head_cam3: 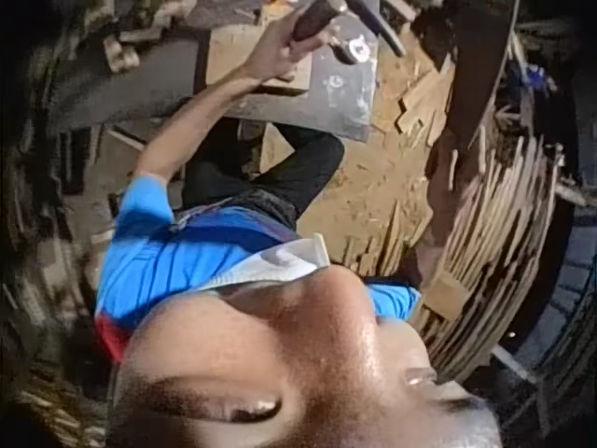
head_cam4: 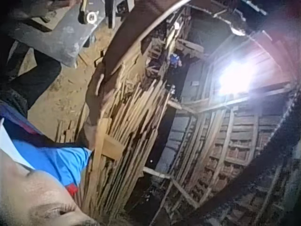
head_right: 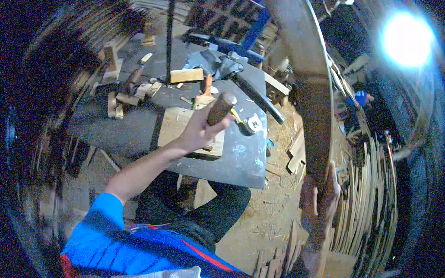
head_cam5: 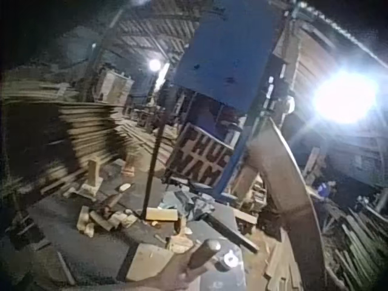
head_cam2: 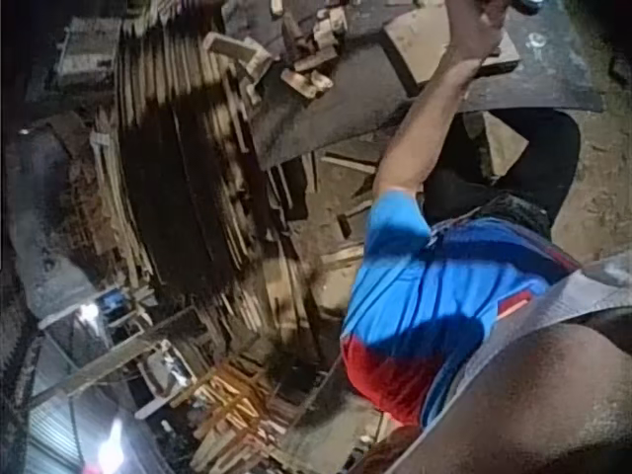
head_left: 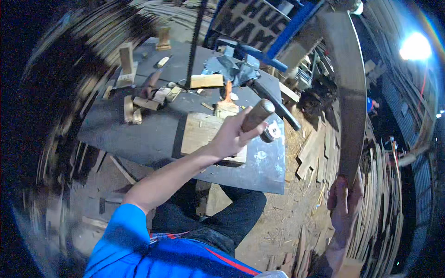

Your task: Use a chisel and a wooden mallet to carve out a mortise or joint in a wooden block.

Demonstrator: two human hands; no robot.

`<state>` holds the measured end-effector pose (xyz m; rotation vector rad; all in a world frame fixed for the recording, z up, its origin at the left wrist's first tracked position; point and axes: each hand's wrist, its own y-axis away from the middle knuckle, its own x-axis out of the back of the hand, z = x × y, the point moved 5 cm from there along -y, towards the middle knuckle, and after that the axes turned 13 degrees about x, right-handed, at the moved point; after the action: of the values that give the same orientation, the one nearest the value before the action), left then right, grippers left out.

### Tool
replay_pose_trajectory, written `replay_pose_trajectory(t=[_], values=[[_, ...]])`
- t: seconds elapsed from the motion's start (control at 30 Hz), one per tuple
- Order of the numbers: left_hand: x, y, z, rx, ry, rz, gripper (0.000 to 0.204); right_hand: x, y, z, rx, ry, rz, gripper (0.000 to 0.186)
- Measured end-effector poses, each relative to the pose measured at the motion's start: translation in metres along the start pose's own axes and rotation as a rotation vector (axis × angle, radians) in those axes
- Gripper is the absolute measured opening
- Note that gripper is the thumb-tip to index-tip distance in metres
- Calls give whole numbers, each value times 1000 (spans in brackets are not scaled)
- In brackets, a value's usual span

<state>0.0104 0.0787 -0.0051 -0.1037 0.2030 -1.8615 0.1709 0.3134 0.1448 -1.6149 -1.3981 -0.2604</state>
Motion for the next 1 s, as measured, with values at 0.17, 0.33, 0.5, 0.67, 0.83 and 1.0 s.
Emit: replay_pose_trajectory(t=[0.17, 0.33, 0.5, 0.67, 0.83, 1.0], values=[[11, 5, -12, 8, 43, 79, 37, -35, -9, -9, 55, 391, -314, 29], [3, 4, -3, -50, 18, 52, 29, -21, -1, -18, 57, 136, -9, 29], [10, 0, -13, -31, 104, 61, 30, -27, 5, -14, 194, 107, -40, 27], [14, -5, -13, -72, 110, 130, 28, -20, 16, 4, 64, 167, -20, 27], [2, -6, -6, -29, 70, 59, 24, -7, 22, 15, -33, 165, 78, 42], [7, 0, 1, -76, -21, 67, 25, -38, 7, 1, -36, 236, -312, 28]])
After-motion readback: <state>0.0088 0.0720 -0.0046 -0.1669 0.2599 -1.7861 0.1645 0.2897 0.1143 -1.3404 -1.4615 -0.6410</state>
